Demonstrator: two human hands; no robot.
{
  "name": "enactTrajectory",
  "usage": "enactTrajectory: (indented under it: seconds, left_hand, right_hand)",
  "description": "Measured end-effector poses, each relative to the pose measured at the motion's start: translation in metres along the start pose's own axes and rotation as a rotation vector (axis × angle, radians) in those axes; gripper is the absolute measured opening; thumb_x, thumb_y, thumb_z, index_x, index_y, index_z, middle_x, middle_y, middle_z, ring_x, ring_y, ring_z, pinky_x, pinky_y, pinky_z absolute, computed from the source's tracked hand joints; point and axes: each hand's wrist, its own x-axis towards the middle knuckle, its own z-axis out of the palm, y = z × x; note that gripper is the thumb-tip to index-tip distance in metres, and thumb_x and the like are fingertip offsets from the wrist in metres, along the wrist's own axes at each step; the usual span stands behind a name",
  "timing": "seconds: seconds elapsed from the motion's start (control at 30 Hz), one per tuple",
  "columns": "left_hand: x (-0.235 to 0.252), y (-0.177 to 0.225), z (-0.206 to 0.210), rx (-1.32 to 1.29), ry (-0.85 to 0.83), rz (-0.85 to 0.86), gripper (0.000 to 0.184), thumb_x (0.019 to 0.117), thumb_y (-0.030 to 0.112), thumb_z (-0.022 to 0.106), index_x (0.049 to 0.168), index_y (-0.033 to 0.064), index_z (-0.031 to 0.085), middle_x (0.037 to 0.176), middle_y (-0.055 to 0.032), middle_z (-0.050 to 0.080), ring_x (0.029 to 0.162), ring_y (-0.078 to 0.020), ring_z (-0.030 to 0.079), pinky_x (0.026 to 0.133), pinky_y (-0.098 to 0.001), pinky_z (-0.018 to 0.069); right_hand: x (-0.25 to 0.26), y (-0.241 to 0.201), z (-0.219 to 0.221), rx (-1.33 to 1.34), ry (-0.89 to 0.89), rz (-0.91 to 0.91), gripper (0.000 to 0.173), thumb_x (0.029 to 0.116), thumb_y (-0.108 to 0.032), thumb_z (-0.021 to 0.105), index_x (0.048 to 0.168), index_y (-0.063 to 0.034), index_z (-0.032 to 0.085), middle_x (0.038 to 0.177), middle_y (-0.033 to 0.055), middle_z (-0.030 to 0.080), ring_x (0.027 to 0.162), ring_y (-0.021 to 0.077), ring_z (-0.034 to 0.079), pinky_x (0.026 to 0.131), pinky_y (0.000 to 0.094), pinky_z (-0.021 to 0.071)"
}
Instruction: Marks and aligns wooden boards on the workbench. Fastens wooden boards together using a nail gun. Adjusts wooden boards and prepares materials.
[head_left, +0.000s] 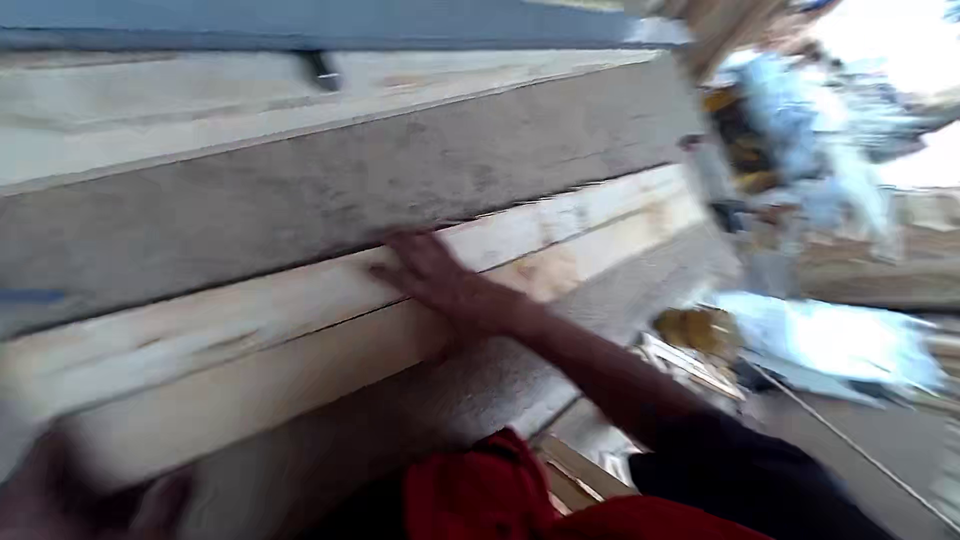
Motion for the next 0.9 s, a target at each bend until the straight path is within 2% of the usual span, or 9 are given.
enactTrajectory:
  seconds: [0.03,0.1,0.13,0.2,0.33,0.47,0.6,0.9]
  left_hand:
    - [-0.007,0.000,-0.010,-0.012,0.036,-0.031,0.103,0.0816,0.042,0.077,0.156,-0.0093,0.027,0.152,-0.0386,0.037,0.140,-0.0503,0.041,0.118,-0.0581,0.0339]
    - [-0.021,-0.018,-0.020,-0.006,0.137,-0.091,0.110,0.0740,0.048,0.085,0.160,0.0078,0.030,0.155,-0.0212,0.044,0.141,-0.0365,0.045,0.117,-0.0560,0.0383]
    - [-0.023,-0.024,-0.022,-0.011,0.156,-0.095,0.111,0.0707,0.046,0.089,0.160,0.0122,0.032,0.154,-0.0143,0.048,0.140,-0.0318,0.047,0.116,-0.0557,0.0393]
    - [-0.029,-0.028,-0.023,-0.020,0.133,-0.100,0.113,0.0693,0.043,0.091,0.160,0.0153,0.031,0.154,-0.0069,0.050,0.141,-0.0271,0.047,0.116,-0.0553,0.0397]
    - [-0.038,-0.031,-0.012,-0.066,0.134,-0.135,0.120,0.0688,0.045,0.091,0.163,0.0164,0.023,0.158,-0.0002,0.046,0.145,-0.0238,0.041,0.120,-0.0523,0.0358]
    - [-0.035,-0.036,-0.014,-0.060,0.144,-0.131,0.132,0.0647,0.049,0.093,0.165,0.0151,0.013,0.163,0.0026,0.039,0.150,-0.0212,0.036,0.123,-0.0519,0.0301]
    - [-0.031,-0.042,-0.016,-0.081,0.147,-0.101,0.129,0.0617,0.050,0.094,0.163,0.0133,0.023,0.157,0.0020,0.048,0.146,-0.0229,0.041,0.121,-0.0529,0.0307]
    - [-0.032,-0.048,-0.017,-0.049,0.135,-0.050,0.120,0.0664,0.053,0.091,0.161,0.0125,0.030,0.156,0.0023,0.050,0.146,-0.0208,0.040,0.122,-0.0492,0.0285]
  right_hand:
    - [0.001,-0.003,-0.001,0.031,0.030,-0.044,0.143,0.0375,-0.070,0.090,0.160,-0.0220,0.036,0.168,0.0208,0.023,0.156,0.0408,0.018,0.126,0.0645,0.0151]
    - [0.005,-0.004,0.004,0.066,0.068,-0.118,0.135,0.0447,-0.074,0.084,0.159,-0.0182,0.037,0.166,0.0219,0.027,0.153,0.0446,0.023,0.123,0.0679,0.0203]
    - [0.007,-0.002,0.009,0.059,0.066,-0.135,0.134,0.0475,-0.078,0.081,0.158,-0.0164,0.038,0.164,0.0247,0.028,0.151,0.0491,0.025,0.119,0.0714,0.0220]
    - [0.003,0.001,0.021,0.011,0.064,-0.128,0.134,0.0476,-0.083,0.074,0.157,-0.0144,0.038,0.162,0.0280,0.030,0.146,0.0547,0.030,0.115,0.0738,0.0240]
    - [-0.003,0.001,0.028,-0.035,0.047,-0.102,0.140,0.0447,-0.089,0.070,0.159,-0.0155,0.036,0.163,0.0271,0.027,0.149,0.0526,0.026,0.118,0.0710,0.0200]
    - [-0.003,0.002,0.030,-0.067,0.041,-0.101,0.145,0.0426,-0.093,0.068,0.160,-0.0161,0.033,0.164,0.0265,0.026,0.150,0.0503,0.025,0.121,0.0685,0.0160]
    - [-0.004,0.005,0.032,-0.080,0.026,-0.100,0.147,0.0415,-0.096,0.065,0.162,-0.0183,0.030,0.166,0.0248,0.023,0.152,0.0479,0.023,0.121,0.0682,0.0154]
    - [-0.008,0.006,0.031,-0.053,0.011,-0.111,0.146,0.0443,-0.095,0.066,0.163,-0.0208,0.027,0.169,0.0240,0.015,0.156,0.0458,0.013,0.124,0.0666,0.0097]
